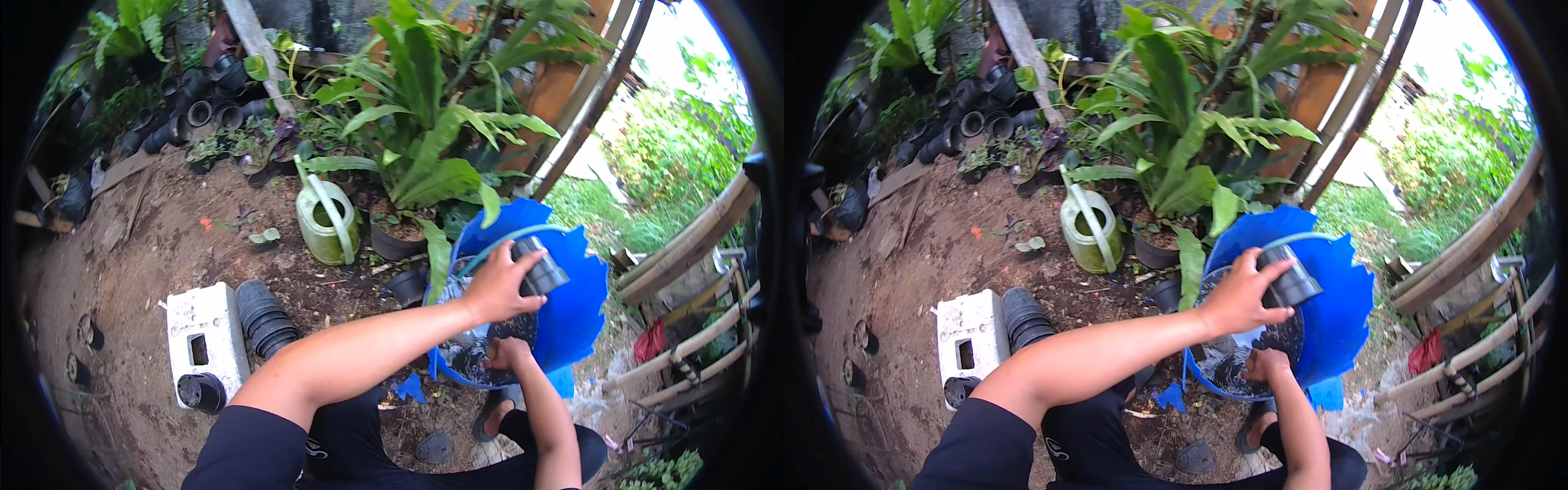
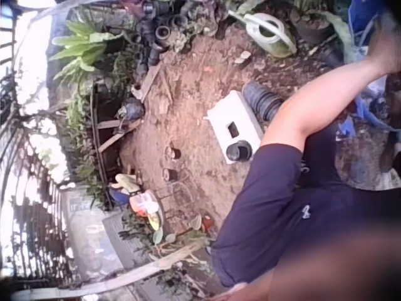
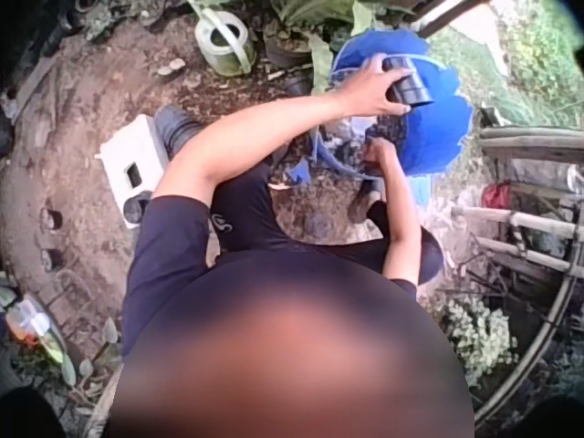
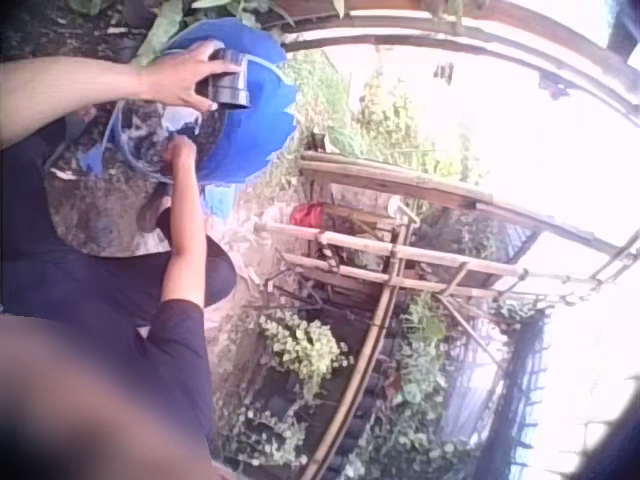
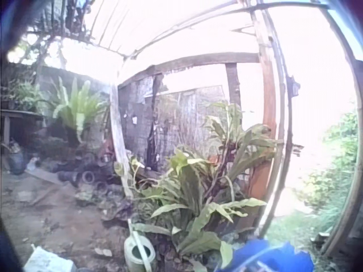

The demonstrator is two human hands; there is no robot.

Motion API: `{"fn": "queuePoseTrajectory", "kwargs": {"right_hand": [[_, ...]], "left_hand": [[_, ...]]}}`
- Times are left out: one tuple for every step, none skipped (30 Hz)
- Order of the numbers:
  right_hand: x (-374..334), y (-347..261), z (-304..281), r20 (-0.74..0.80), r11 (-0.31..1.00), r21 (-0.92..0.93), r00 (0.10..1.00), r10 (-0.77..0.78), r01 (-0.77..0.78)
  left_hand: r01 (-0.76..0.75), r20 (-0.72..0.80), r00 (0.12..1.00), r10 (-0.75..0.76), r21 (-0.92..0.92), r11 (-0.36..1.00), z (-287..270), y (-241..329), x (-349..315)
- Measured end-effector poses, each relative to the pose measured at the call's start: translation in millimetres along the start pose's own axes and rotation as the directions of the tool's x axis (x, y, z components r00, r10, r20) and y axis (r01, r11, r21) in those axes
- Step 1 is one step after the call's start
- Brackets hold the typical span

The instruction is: The person washes several small black plastic plant pots one by one using a sponge and water from a blue bucket. They scrub the inside and outside of each pot, rinse it under a running hose, and place the cleaned pots on a white block nearby.

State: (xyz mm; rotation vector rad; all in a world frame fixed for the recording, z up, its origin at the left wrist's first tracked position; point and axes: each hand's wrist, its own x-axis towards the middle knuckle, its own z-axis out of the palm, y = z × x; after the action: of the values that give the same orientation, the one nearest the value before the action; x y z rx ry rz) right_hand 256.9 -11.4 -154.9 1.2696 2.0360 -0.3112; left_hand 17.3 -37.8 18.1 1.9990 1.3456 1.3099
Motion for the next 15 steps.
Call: {"fn": "queuePoseTrajectory", "kwargs": {"right_hand": [[17, -2, 8, 0.034, 0.999, 0.013, 0.999, 0.03, -0.031], [35, -5, 18, 0.057, 0.998, 0.042, 0.997, 0.044, -0.047], [55, -11, 30, 0.059, 0.998, 0.022, 0.997, 0.054, -0.056], [73, -15, 39, 0.117, 0.989, 0.113, 0.99, 0.083, -0.096], [87, -20, 52, 0.058, 0.995, 0.099, 0.998, -0.009, 0.004], [101, -28, 64, 0.034, 0.997, 0.058, 0.998, -0.055, 0.053], [113, -33, 71, 0.057, 0.977, 0.2, 0.995, -0.087, 0.074], [121, -39, 78, 0.144, 0.949, 0.315, 0.988, -0.06, 0.012], [127, -45, 83, 0.124, 0.942, 0.335, 0.991, -0.045, 0.001], [130, -50, 88, 0.098, 0.94, 0.331, 0.993, 0.058, -0.087], [133, -54, 90, 0.106, 0.927, 0.352, 0.989, 0.1, -0.131], [134, -57, 92, 0.108, 0.913, 0.373, 0.985, 0.137, -0.168], [133, -60, 95, 0.11, 0.9, 0.388, 0.98, 0.166, -0.196], [133, -60, 95, 0.115, 0.887, 0.407, 0.976, 0.186, -0.217], [131, -60, 98, 0.117, 0.875, 0.42, 0.971, 0.209, -0.239]], "left_hand": [[-0.021, -0.015, 1.0, 0.02, -0.018, 1.0, -2, 1, -1], [-0.035, -0.028, 0.999, 0.035, -0.022, 0.999, -4, 2, -2], [-0.027, -0.021, 0.999, 0.026, -0.055, 0.998, -6, 3, -4], [-0.017, -0.017, 1.0, 0.015, -0.074, 0.997, -8, 3, -6], [-0.03, -0.028, 0.999, 0.028, -0.071, 0.997, -10, 2, -8], [-0.033, -0.02, 0.999, 0.032, -0.062, 0.998, -12, 0, -10], [-0.027, 0.005, 1.0, 0.027, -0.059, 0.998, -15, -1, -12], [-0.019, 0.019, 1.0, 0.02, -0.049, 0.999, -17, -4, -14], [-0.013, 0.019, 1.0, 0.014, -0.045, 0.999, -20, -6, -15], [-0.002, 0.037, 0.999, 0.003, -0.03, 1.0, -22, -7, -16], [-0.001, 0.009, 1.0, 0.001, -0.023, 1.0, -23, -9, -16], [0.004, 0.012, 1.0, -0.004, -0.027, 1.0, -25, -11, -16], [0.009, 0.016, 1.0, -0.008, -0.033, 0.999, -26, -12, -16], [0.012, 0.012, 1.0, -0.011, -0.032, 0.999, -26, -12, -16], [0.028, 0.013, 1.0, -0.027, -0.029, 0.999, -26, -11, -16]]}}
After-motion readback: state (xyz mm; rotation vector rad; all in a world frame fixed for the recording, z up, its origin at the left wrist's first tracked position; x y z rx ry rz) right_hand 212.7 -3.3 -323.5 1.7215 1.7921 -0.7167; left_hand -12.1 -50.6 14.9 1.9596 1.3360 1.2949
